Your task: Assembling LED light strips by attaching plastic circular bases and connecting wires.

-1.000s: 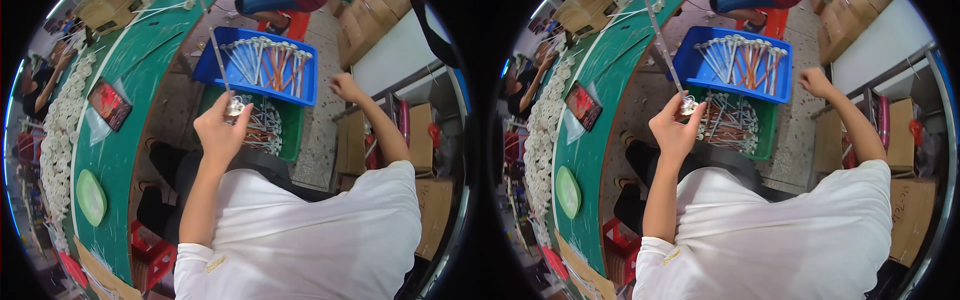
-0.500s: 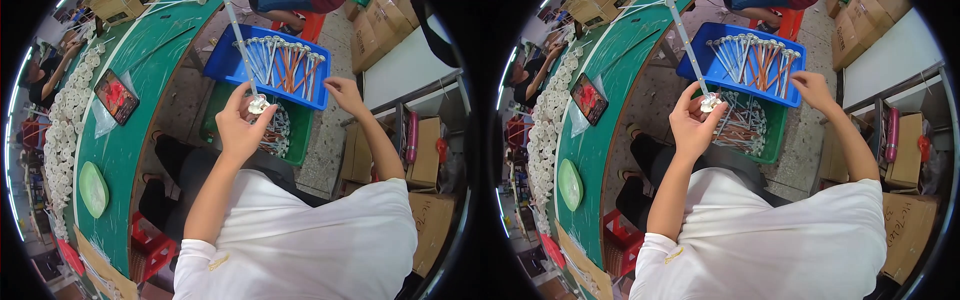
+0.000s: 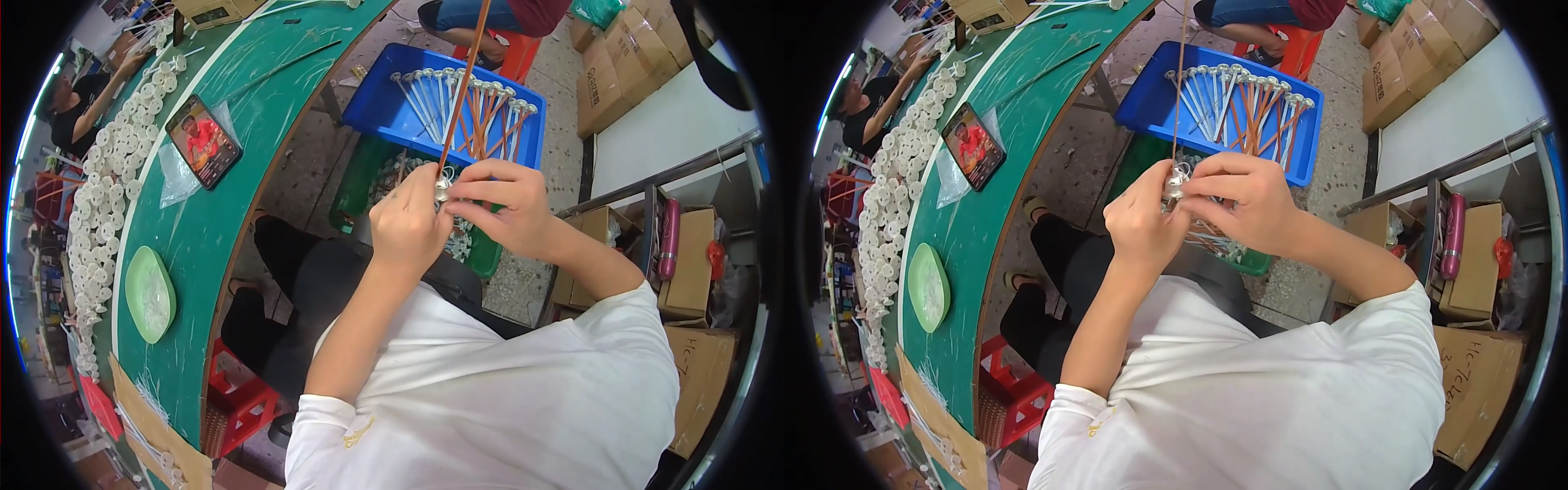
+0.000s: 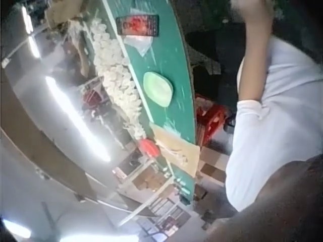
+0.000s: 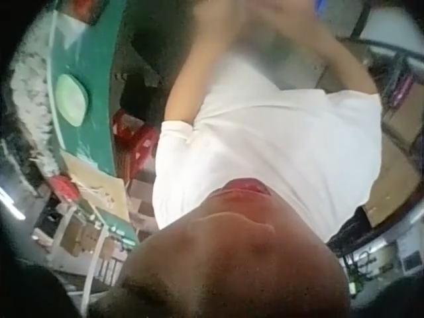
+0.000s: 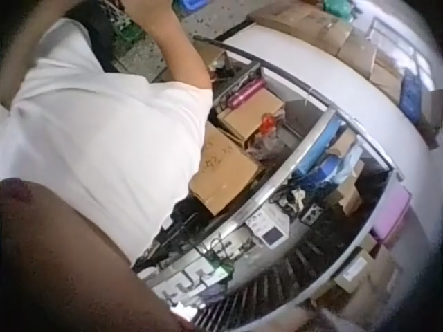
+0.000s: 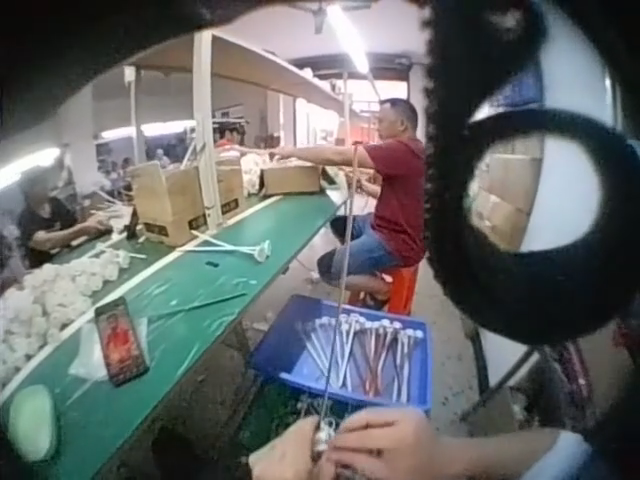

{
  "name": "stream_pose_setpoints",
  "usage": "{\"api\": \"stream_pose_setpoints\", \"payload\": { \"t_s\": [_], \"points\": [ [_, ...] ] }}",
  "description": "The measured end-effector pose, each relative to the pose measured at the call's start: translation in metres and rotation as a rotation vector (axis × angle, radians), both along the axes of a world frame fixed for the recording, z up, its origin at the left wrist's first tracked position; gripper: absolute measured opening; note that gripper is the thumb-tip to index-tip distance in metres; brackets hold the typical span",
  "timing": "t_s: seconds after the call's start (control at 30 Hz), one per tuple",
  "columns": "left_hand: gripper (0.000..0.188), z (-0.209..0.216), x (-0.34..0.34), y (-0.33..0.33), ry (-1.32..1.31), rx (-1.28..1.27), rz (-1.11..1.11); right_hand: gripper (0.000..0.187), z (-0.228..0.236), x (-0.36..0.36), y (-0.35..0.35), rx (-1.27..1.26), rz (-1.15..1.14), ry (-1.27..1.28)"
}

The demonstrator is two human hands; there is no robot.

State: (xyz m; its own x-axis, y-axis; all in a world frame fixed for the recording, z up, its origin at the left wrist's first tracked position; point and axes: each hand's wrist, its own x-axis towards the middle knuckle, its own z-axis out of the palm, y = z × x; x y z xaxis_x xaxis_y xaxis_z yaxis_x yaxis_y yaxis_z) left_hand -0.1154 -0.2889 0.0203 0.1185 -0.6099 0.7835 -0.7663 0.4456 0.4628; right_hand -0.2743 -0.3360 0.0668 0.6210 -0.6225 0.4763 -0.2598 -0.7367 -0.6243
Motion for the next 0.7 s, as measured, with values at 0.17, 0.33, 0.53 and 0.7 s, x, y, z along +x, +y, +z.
{"api": "stream_pose_setpoints", "payload": {
  "t_s": [0.17,0.33,0.53,0.7],
  "points": [
    [0.038,0.000,0.000,0.003,-0.011,0.007,-0.013,0.013,-0.006,0.003,-0.001,-0.179,0.093,-0.023],
    [0.034,-0.005,0.001,0.002,0.333,0.132,-0.074,0.011,-0.005,0.000,0.000,-0.209,0.141,-0.050],
    [0.032,-0.011,0.001,0.000,0.810,0.288,-0.313,0.009,-0.008,-0.006,-0.001,0.096,0.261,-0.097],
    [0.033,-0.003,0.006,0.007,0.905,0.436,-0.548,0.007,-0.004,-0.008,0.001,0.698,0.306,-0.160]
  ]
}}
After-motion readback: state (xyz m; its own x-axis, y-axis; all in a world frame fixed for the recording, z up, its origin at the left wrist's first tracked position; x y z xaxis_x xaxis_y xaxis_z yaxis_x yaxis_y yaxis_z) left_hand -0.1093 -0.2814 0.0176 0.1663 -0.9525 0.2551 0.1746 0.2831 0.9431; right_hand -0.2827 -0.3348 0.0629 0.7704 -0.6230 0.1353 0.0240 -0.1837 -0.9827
